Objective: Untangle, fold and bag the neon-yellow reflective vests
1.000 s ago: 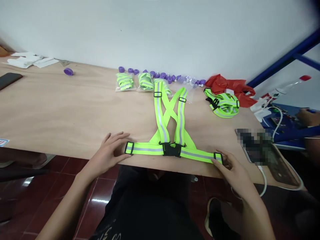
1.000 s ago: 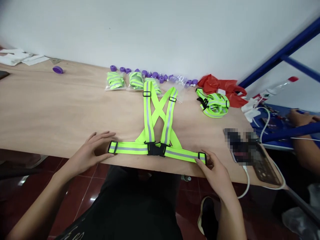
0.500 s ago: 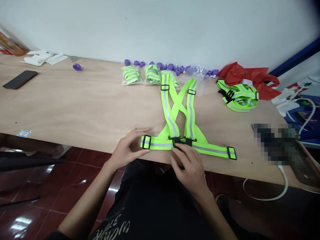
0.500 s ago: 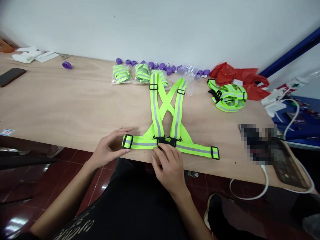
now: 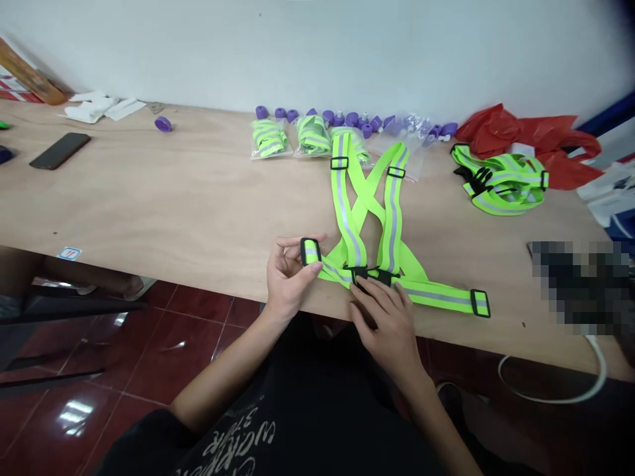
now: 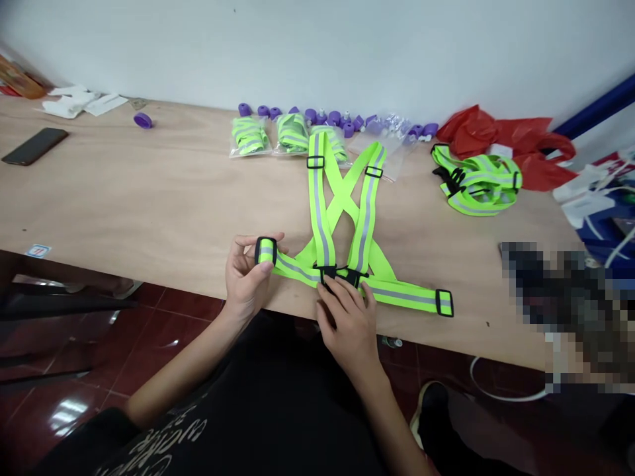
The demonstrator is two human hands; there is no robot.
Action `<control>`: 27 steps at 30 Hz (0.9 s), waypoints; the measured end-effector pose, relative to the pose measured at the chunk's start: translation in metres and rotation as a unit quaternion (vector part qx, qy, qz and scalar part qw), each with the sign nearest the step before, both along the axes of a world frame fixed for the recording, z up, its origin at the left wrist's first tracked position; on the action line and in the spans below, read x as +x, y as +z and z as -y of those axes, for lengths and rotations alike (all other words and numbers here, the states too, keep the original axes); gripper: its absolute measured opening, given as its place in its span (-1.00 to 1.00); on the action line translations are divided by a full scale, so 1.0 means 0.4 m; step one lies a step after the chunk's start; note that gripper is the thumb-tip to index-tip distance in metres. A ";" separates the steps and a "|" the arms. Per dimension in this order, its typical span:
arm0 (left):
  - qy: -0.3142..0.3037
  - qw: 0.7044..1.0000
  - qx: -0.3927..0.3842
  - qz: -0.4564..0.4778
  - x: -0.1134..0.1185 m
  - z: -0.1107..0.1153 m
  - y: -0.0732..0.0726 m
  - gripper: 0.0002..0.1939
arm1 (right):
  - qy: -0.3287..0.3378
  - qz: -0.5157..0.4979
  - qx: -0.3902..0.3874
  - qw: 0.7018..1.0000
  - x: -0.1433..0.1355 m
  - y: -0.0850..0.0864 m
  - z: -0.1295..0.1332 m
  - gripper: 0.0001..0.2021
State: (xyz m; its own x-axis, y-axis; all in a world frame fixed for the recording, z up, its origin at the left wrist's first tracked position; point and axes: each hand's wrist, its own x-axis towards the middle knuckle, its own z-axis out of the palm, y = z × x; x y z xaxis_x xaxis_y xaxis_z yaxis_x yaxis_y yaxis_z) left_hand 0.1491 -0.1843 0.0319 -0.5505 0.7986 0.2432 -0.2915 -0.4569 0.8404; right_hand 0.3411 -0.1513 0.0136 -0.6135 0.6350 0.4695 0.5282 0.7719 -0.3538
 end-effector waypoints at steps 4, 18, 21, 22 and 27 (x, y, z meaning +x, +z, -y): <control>0.016 1.000 0.024 -0.006 0.009 -0.013 0.006 -0.63 | -0.019 0.010 -0.003 1.000 0.003 0.002 0.009 -0.78; -0.167 0.883 -0.093 -0.429 0.207 -0.182 0.012 -0.57 | 0.040 -0.034 -0.087 0.995 0.063 0.035 0.019 -0.78; -0.177 0.786 -0.126 -0.579 0.215 -0.185 -0.008 -0.59 | -0.015 -0.100 -0.050 0.994 0.184 0.050 -0.029 -0.80; -0.175 0.753 -0.123 -0.622 0.215 -0.183 -0.011 -0.61 | -0.049 -0.080 -0.032 0.995 0.233 0.054 -0.056 -0.81; -0.143 0.607 -0.093 -0.776 0.230 -0.150 -0.007 -0.71 | -0.092 0.091 -0.111 0.985 0.425 0.060 -0.207 -0.48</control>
